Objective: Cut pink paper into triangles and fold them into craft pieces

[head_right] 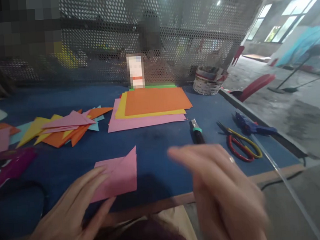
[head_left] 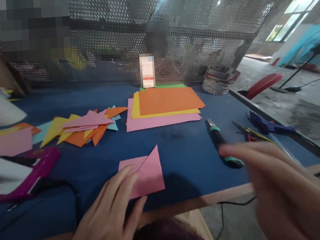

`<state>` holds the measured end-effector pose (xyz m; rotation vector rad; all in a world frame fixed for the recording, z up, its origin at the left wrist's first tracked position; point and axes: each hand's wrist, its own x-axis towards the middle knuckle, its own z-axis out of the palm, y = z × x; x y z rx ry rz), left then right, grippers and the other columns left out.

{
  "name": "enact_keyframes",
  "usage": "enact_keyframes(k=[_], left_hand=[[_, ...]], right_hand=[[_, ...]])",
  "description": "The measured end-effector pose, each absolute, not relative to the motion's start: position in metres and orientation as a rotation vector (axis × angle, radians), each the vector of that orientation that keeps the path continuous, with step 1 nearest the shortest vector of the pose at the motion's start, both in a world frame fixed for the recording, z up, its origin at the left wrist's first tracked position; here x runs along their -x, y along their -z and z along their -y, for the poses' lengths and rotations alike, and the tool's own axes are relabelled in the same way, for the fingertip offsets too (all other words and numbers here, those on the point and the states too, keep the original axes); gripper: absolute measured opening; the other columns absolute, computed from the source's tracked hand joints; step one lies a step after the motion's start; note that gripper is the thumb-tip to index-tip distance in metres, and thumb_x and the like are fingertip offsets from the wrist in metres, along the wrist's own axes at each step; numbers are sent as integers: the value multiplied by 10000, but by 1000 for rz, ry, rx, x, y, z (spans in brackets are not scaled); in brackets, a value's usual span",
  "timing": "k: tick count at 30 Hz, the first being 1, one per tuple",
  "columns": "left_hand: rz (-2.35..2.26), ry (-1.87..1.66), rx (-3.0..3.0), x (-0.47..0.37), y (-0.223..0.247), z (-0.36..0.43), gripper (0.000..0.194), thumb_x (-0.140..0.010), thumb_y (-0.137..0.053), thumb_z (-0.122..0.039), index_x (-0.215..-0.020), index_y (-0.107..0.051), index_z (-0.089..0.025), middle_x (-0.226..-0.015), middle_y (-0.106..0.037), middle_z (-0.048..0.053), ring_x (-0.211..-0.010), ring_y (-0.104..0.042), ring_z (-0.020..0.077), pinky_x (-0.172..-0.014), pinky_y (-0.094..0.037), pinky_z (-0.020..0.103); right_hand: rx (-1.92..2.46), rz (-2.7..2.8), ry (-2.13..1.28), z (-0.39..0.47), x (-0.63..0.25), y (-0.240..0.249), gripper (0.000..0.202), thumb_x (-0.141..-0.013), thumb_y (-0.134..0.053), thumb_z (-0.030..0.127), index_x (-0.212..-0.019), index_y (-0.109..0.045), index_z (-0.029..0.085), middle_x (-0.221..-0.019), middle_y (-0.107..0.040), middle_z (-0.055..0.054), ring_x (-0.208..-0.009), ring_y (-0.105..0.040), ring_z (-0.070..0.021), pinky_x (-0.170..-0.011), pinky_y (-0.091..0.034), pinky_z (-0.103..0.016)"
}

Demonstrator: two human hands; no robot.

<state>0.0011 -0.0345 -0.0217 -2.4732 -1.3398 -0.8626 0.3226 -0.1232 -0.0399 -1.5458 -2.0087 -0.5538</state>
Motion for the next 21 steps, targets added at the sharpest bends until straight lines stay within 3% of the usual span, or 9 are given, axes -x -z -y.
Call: enact_keyframes(k=[4, 9, 16, 19, 21], left_hand=[[1492, 830, 2522, -8, 17, 22, 470, -926, -469, -436, -1313, -437, -170, -1175, -612, 90, -1063, -597, 244, -836, -530, 377], [1628, 805, 2581, -15, 14, 11, 501, -890, -496, -430, -1328, -397, -206, -1081, -646, 81, -909, -653, 227, -716, -566, 353], [1775, 813, 2600, -16, 11, 4, 539, -854, -530, -405, -1347, -379, -246, -1065, -646, 52, -762, -663, 180, -638, -568, 296], [1793, 884, 2658, -16, 10, 1, 524, -865, -522, -401, -1343, -387, -234, -955, -650, 27, -687, -632, 145, -653, -560, 275], [1804, 947, 2720, -15, 7, 0, 494, -886, -495, -377, -1343, -383, -228, -876, -647, 6, -702, -636, 135, -686, -555, 257]], right_hand=[[2068, 1950, 583, 27, -320, -24, 490, -955, -379, 438, -1312, -494, 121, -1071, -601, -180, -931, -628, -323, -740, -538, -472], [2267, 1835, 450, 18, -327, -16, 603, -924, -403, 519, -1360, -428, 102, -1002, -594, -153, -867, -645, -311, -651, -536, -403], [2208, 1826, 405, 21, -337, -15, 489, -948, -338, 321, -1359, -457, 85, -1023, -661, -170, -878, -673, -317, -660, -550, -420], [1958, 1794, 341, 36, -331, -20, 460, -958, -347, 333, -1338, -495, 123, -1049, -701, -133, -900, -699, -270, -672, -588, -353], [1791, 1839, 222, 54, -326, -20, 434, -965, -373, 350, -1358, -490, 208, -1128, -698, -64, -999, -682, -217, -738, -595, -269]])
